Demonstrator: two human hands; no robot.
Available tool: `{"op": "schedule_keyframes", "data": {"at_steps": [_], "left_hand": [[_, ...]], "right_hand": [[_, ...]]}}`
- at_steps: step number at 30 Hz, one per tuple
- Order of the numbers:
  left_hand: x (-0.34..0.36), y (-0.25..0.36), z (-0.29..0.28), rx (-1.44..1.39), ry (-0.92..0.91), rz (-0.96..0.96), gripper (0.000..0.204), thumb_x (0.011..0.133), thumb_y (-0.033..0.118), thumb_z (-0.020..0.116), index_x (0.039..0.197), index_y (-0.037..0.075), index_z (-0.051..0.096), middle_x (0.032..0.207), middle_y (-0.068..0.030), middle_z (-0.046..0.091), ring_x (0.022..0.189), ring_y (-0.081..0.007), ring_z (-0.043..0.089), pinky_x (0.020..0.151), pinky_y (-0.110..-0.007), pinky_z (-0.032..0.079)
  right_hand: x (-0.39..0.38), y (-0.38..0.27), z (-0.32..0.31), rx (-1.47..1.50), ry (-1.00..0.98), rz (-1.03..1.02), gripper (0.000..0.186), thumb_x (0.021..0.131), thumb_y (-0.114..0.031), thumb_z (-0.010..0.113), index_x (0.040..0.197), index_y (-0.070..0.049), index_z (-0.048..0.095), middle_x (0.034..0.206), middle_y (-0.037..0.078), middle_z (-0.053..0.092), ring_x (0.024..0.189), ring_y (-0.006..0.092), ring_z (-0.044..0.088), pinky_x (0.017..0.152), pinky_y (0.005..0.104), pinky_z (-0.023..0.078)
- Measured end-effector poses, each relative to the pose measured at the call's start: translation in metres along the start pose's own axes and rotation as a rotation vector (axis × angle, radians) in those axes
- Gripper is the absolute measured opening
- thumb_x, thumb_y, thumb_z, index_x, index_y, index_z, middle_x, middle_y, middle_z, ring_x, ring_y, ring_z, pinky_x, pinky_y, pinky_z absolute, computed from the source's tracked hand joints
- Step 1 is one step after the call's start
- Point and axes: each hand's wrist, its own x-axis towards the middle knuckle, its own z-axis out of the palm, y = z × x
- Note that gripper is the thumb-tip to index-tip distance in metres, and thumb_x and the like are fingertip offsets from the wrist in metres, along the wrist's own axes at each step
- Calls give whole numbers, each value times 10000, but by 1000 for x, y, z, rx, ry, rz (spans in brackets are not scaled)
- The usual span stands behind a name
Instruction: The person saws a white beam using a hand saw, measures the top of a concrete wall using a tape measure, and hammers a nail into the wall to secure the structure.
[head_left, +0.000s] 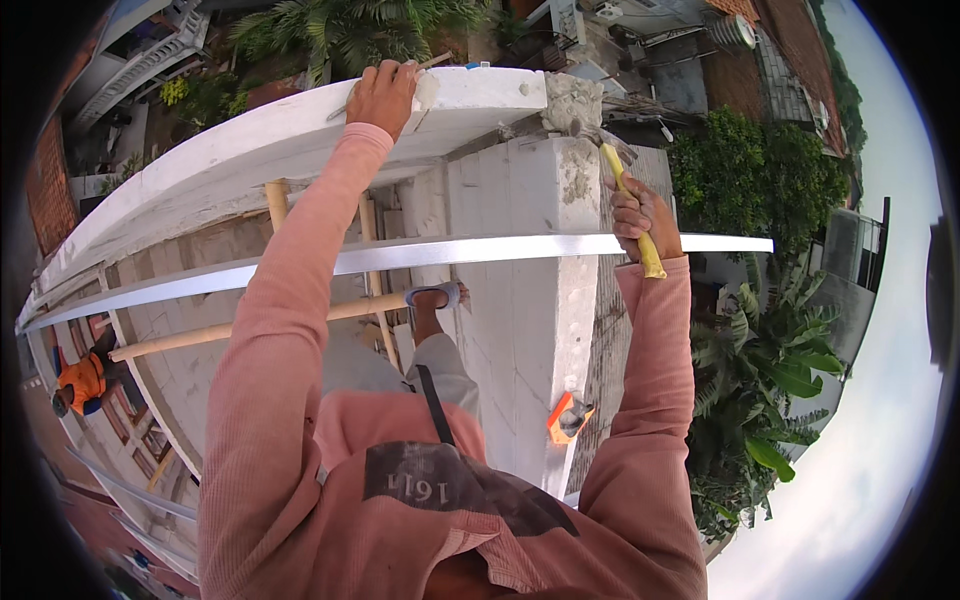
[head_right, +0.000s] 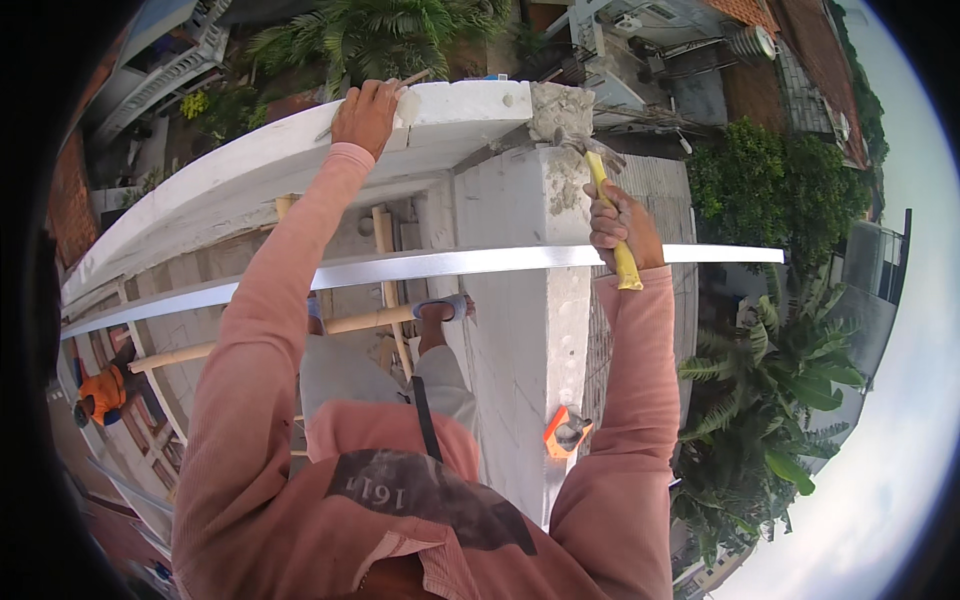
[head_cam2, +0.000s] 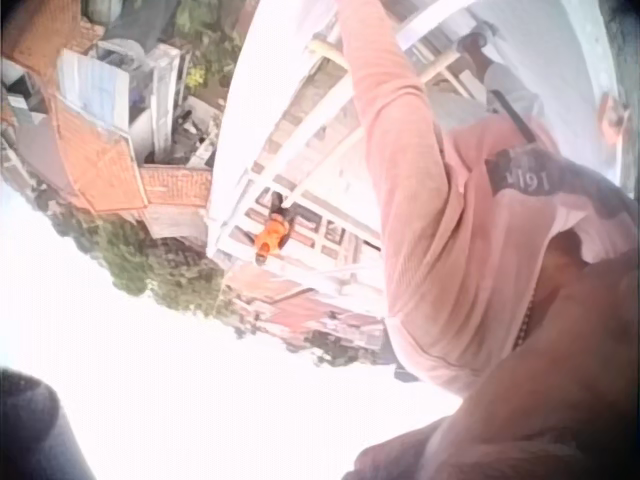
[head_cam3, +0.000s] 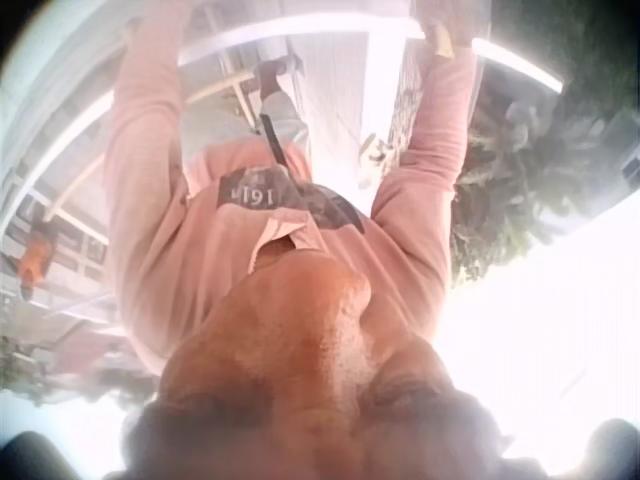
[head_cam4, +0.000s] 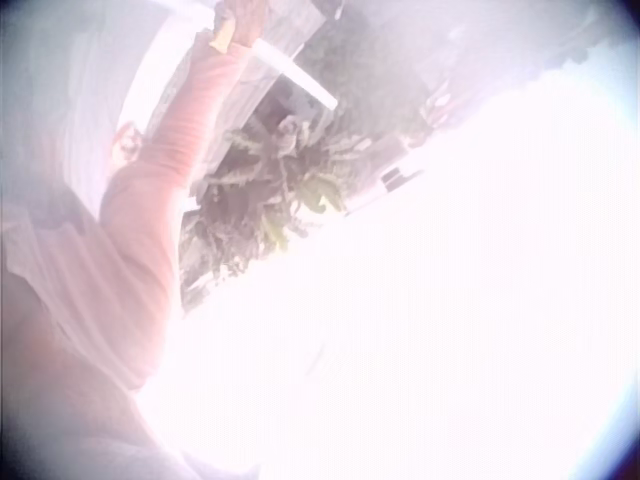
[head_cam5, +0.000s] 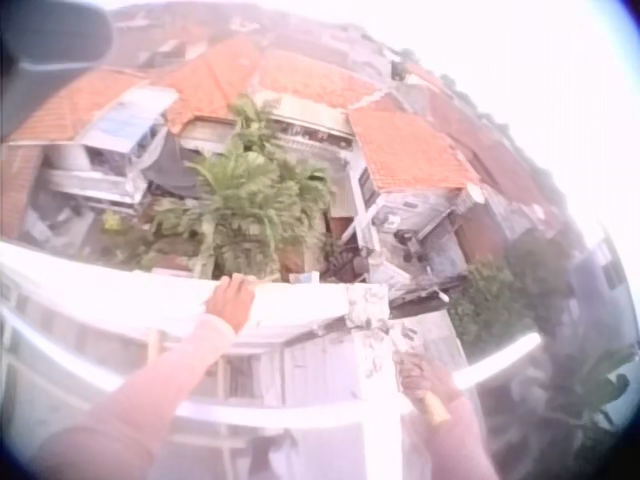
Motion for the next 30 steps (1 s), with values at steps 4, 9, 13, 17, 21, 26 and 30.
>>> {"op": "schedule_keyframes", "data": {"at_steps": [4,9,13,17,21,26,30], "left_hand": [[-4,5,3,-37,-12,31,264,986,319,531,1197,180,609,1099,-34,564,1010,-259,568,894,-428,496],[2,-5,-14,-205,-67,-28,305,1015,340,490,1227,151,602,1074,-79,516,1007,-283,555,907,-409,491],[24,14,-42,-672,223,31,386,1043,360,463,1256,83,628,1034,-104,509,974,-247,581,819,-360,489],[47,85,-86,-1305,-37,-106,487,986,483,556,1259,91,654,980,-82,696,824,-117,604,759,-271,465],[53,119,-54,-1037,-110,3,470,978,492,557,1165,75,667,909,-62,726,751,-189,617,767,-299,482],[48,164,-13,-1171,-272,-82,455,970,510,539,1124,93,638,1008,-157,715,929,-310,679,862,-390,505],[56,178,-21,-894,-532,175,453,953,493,550,1165,108,661,1079,-216,687,1006,-388,649,910,-457,491]], "right_hand": [[-18,-11,-9,73,134,-255,274,1040,-213,478,1161,32,489,642,-43,404,384,23,384,325,199,366],[-53,2,-28,65,101,-359,245,1030,-243,486,1119,-17,510,641,-34,406,395,53,380,351,225,349],[-89,20,-17,57,172,-386,255,1039,-259,475,1113,-20,520,633,-33,396,368,51,360,318,217,336],[-113,30,5,28,228,-435,258,1054,-267,448,1129,-24,495,618,-32,378,344,45,340,292,209,328],[-132,37,7,-38,245,-477,276,1058,-288,438,1122,-25,488,599,-36,364,328,46,313,279,212,317],[-157,47,7,-94,284,-448,302,1060,-322,431,1127,-38,509,583,-36,357,326,39,298,281,211,311],[-170,51,4,-150,374,-483,331,1050,-349,450,1121,-34,521,583,-41,350,327,38,284,281,210,291]]}}
